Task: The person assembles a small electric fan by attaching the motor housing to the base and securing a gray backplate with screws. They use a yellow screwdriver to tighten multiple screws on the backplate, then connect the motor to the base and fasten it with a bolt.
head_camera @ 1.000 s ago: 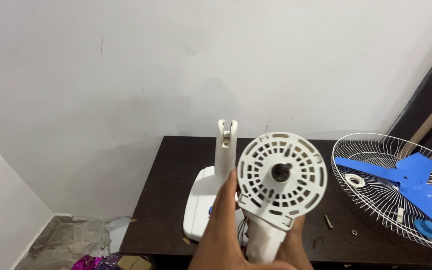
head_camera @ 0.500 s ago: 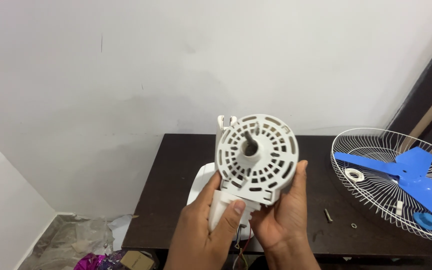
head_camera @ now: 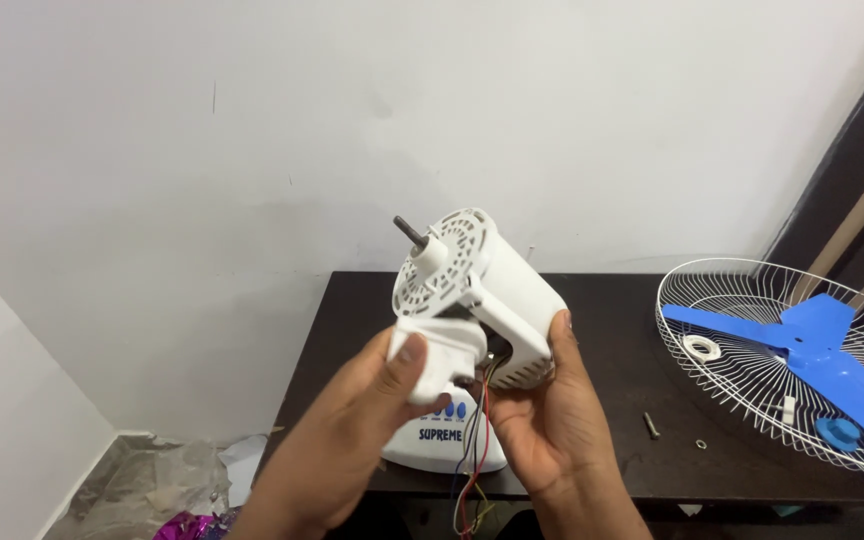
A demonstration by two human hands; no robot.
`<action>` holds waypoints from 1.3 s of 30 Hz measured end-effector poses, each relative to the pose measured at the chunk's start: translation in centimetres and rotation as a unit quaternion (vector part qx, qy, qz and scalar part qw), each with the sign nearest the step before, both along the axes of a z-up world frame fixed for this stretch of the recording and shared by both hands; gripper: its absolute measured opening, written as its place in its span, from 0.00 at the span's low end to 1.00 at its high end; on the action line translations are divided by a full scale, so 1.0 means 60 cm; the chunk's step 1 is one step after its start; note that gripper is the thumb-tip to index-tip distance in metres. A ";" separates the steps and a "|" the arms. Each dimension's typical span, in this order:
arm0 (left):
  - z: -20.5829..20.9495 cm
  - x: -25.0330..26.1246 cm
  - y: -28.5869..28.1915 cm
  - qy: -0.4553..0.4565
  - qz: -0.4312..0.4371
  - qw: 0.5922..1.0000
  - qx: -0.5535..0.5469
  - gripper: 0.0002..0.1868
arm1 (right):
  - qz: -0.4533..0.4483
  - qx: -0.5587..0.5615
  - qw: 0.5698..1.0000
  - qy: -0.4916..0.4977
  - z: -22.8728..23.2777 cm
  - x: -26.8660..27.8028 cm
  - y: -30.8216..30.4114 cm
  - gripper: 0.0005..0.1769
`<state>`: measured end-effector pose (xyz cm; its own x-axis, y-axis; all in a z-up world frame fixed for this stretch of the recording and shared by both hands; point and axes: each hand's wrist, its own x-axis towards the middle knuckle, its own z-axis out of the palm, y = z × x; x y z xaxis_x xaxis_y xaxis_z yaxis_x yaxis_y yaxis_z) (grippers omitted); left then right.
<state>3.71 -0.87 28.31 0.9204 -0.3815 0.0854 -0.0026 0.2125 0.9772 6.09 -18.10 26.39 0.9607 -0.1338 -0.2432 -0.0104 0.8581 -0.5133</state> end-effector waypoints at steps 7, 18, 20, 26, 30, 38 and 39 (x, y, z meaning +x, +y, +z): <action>-0.001 0.005 0.038 -0.018 0.001 1.000 -0.001 0.49 | 0.002 -0.008 1.000 -0.004 0.021 -0.026 0.006 0.36; -0.044 0.033 0.012 -0.014 -0.104 0.970 -0.219 0.47 | 0.034 -0.010 0.999 -0.006 0.048 -0.101 0.014 0.34; -0.060 0.025 0.010 -0.064 -0.114 0.957 -0.260 0.47 | 0.102 0.029 0.993 -0.056 0.037 -0.110 0.012 0.34; -0.090 0.016 0.003 -0.087 -0.162 0.935 -0.303 0.54 | 0.172 -0.016 0.982 -0.075 0.031 -0.134 0.013 0.33; -0.091 0.027 0.010 -0.143 -0.149 0.935 -0.287 0.56 | 0.165 -0.055 0.982 -0.067 0.057 -0.138 0.023 0.36; -0.077 -0.008 0.025 -0.197 0.057 0.950 -0.237 0.61 | 0.264 -0.182 0.947 -0.013 0.056 -0.161 0.013 0.47; -0.072 -0.007 0.025 -0.220 0.069 0.943 -0.242 0.61 | 0.260 -0.176 0.949 -0.032 0.051 -0.162 0.013 0.47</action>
<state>3.26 0.60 23.99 0.7934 -0.0802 0.6034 -0.4444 0.6011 0.6642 -3.62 -17.31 29.48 0.9303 0.3001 -0.2109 -0.3450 0.5208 -0.7808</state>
